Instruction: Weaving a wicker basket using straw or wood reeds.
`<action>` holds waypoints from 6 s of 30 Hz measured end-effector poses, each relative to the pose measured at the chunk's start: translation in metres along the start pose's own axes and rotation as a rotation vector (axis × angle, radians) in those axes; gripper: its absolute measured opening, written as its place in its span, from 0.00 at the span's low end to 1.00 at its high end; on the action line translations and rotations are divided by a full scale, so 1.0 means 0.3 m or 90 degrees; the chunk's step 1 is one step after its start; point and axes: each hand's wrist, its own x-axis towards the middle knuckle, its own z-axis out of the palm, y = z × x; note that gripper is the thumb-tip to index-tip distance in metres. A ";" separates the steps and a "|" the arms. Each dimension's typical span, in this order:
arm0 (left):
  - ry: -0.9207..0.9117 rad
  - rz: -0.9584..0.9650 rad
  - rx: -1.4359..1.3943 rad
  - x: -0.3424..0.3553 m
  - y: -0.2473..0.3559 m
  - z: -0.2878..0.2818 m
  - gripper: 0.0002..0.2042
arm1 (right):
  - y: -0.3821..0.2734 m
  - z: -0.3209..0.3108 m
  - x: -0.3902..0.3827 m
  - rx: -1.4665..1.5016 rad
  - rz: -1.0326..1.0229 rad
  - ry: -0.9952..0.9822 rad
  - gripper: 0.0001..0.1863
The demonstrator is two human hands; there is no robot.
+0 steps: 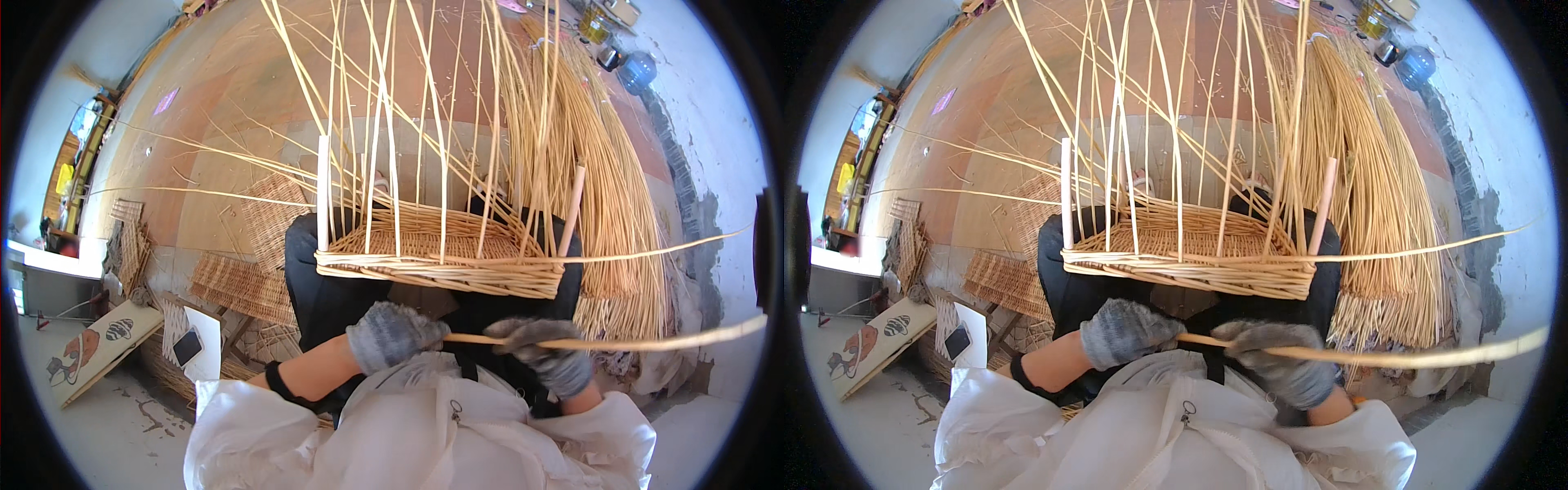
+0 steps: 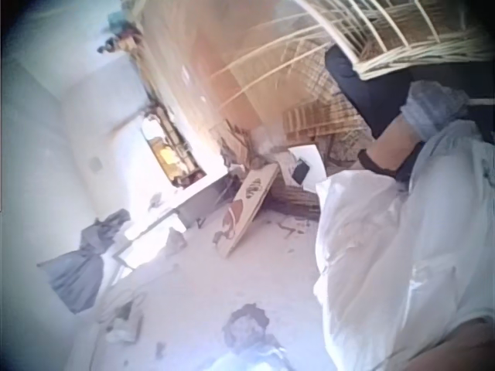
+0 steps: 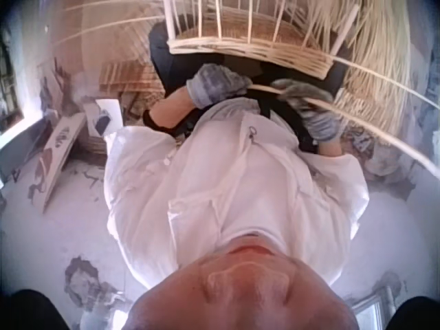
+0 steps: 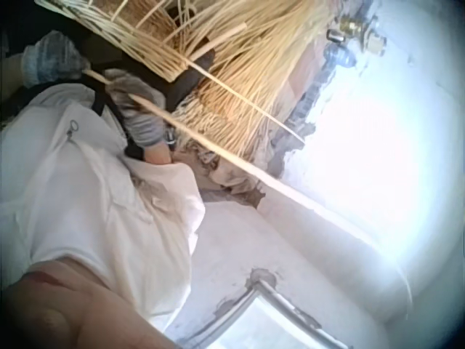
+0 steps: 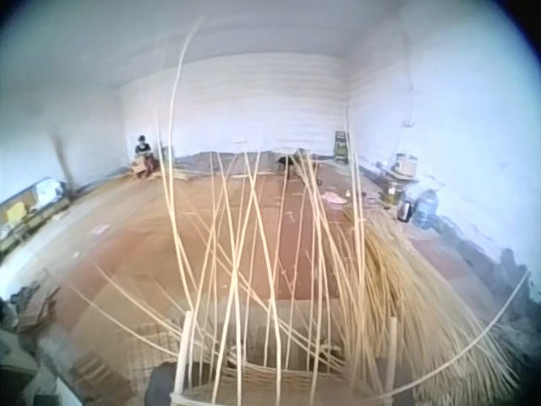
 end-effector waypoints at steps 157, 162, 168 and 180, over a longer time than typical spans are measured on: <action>0.315 -0.154 0.221 0.031 -0.162 0.019 0.29 | 0.154 0.103 0.293 -0.821 -0.039 -0.120 0.32; 0.252 -0.119 0.243 0.031 -0.188 0.060 0.29 | 0.209 0.102 0.279 -0.846 -0.149 -0.042 0.32; 0.321 -0.293 -0.135 0.089 -0.184 -0.047 0.21 | 0.136 0.107 0.404 -0.570 0.202 -0.026 0.37; 0.117 -0.636 -0.095 0.197 -0.194 -0.072 0.19 | 0.148 0.021 0.394 -0.199 0.133 0.137 0.19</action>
